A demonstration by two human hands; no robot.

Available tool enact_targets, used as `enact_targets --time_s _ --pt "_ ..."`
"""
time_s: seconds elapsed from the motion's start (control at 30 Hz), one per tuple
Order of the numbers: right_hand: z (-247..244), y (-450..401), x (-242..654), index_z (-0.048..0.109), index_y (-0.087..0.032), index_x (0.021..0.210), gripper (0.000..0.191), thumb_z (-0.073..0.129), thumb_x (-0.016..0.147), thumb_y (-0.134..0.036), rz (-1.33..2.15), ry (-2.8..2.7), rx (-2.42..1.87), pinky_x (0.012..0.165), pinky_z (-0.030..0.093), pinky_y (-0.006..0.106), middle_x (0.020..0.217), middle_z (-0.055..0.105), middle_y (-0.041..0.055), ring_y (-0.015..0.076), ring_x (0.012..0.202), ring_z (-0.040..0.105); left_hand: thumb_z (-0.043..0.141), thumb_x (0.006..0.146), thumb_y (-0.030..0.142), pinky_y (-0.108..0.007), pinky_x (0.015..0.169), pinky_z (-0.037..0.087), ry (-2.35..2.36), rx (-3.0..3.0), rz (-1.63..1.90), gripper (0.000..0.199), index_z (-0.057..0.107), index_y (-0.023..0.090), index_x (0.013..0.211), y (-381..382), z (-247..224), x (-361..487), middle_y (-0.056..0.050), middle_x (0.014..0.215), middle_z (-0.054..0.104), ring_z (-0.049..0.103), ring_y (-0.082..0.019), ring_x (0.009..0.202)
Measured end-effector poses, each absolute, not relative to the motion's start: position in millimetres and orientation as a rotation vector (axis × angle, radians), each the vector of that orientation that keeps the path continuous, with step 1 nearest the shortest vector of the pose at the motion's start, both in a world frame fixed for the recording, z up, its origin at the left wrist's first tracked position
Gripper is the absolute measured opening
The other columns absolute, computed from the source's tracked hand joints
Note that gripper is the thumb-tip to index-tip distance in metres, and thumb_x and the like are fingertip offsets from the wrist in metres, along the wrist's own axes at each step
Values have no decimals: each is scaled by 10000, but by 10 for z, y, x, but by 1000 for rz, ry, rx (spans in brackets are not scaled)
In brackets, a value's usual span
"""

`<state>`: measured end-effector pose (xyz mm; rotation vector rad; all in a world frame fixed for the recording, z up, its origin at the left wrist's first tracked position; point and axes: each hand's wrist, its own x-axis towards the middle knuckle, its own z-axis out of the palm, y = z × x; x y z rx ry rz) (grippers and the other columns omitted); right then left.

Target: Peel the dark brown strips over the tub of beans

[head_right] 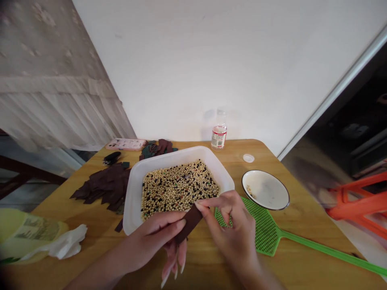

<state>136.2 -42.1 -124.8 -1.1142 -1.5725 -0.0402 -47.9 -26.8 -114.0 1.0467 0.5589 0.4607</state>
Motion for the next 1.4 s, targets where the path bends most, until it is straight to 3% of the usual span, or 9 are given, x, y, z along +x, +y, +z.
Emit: enact_targets --time_s 0.17,0.33,0.53,0.77,1.13,1.3,1.4 --pt "-1236 -396 1422 334 -257 652 395 695 802 -200 48 -1495 -1119 587 473 292 670 717 -11 169 650 617 513 890 493 -186 413 462 565 992 477 332 508 165 839 -252 -1154 -489 -22 641 676 518 -62 329" --pt "-1264 -393 1432 577 -257 807 103 676 814 -231 2 -1635 -1143 626 496 314 573 624 -29 188 670 621 492 892 521 -179 426 451 569 1049 451 362 522 161 876 -254 -1130 -492 -25 636 676 509 -56 332" --pt "-1248 -398 1400 492 -258 763 249 733 762 -195 87 -1593 -1087 709 515 345 677 712 -32 193 734 644 471 905 516 -170 433 439 559 1081 419 364 512 156 868 -270 -1093 -498 -26 632 668 510 -53 350" --pt "-1206 -395 1426 680 -247 878 90 688 804 -198 178 -1617 -1093 655 593 286 822 660 15 175 778 684 494 889 527 -165 404 425 544 1040 454 363 508 165 870 -239 -1121 -503 -29 647 668 512 -54 341" --pt "-1190 -400 1433 668 -272 890 73 681 818 -268 96 -1664 -1118 645 594 312 750 704 -4 199 774 701 451 919 504 -165 425 426 570 1107 413 358 521 154 888 -269 -1100 -514 -41 663 674 521 -55 363" --pt "-1181 -396 1453 647 -281 932 137 684 813 -223 105 -1710 -1101 694 594 298 802 722 -5 198 880 690 452 917 507 -175 425 440 562 1091 414 356 521 159 902 -256 -1114 -517 -38 655 677 526 -63 360" --pt "-1174 -399 1455 641 -268 922 119 677 820 -219 141 -1701 -1086 705 598 285 820 705 -6 178 829 700 449 923 498 -170 429 441 574 1102 417 341 510 165 880 -258 -1103 -513 -34 653 679 521 -57 356"
